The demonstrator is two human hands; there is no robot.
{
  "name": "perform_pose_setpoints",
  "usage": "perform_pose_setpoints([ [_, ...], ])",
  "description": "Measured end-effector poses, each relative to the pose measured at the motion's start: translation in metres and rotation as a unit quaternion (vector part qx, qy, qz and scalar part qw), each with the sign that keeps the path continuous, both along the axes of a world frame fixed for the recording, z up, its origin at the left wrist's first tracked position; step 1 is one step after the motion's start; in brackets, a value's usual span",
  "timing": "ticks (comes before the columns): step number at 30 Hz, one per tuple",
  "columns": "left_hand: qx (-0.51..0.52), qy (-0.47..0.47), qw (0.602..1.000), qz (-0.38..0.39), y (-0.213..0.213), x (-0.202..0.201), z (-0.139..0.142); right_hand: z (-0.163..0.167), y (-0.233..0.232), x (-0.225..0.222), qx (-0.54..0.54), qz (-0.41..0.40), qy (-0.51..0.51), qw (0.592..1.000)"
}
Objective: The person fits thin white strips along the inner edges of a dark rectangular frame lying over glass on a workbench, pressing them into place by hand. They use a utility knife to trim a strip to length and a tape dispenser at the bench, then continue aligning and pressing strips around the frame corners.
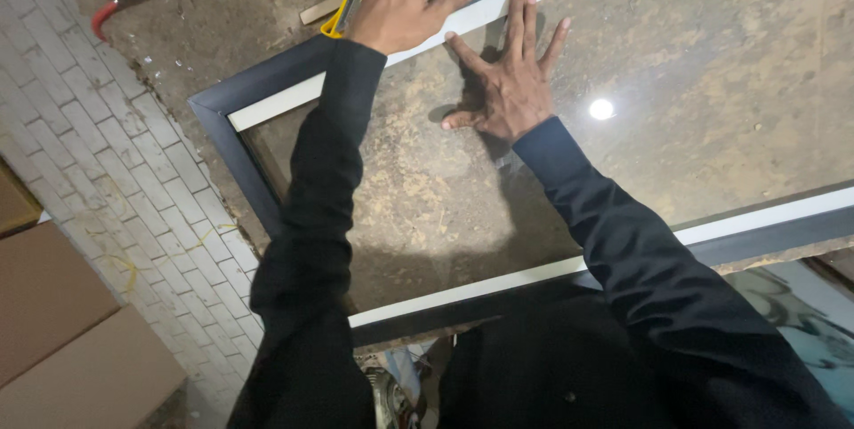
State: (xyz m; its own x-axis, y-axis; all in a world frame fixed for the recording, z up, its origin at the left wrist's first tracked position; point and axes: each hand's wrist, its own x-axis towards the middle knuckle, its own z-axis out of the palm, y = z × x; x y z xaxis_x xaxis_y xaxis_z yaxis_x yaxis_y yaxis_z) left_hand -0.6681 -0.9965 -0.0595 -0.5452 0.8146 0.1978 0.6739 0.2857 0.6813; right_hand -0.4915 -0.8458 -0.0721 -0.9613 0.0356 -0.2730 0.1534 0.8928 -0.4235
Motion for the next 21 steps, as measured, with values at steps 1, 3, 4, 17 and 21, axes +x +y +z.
perform_pose_setpoints([
  [1, -0.019, 0.027, 0.999, -0.034, 0.003, -0.002, 0.0, -0.001, 0.0, 0.0, -0.001, 0.0, 0.001, 1.0],
  [3, -0.059, 0.03, 0.994, -0.091, 0.011, -0.007, -0.003, -0.002, -0.001, 0.0, 0.0, -0.001, 0.003, 1.0],
  [4, -0.078, 0.031, 0.989, -0.12, 0.016, -0.01, -0.005, -0.002, -0.001, 0.001, 0.001, -0.002, 0.002, 1.0],
  [17, -0.197, 0.18, 0.928, -0.259, 0.076, -0.051, -0.068, -0.009, 0.004, -0.004, -0.018, -0.009, 0.007, 1.0],
  [21, -0.183, 0.19, 0.932, -0.247, 0.071, -0.048, -0.086, -0.009, 0.004, -0.004, -0.02, -0.009, 0.008, 1.0],
])
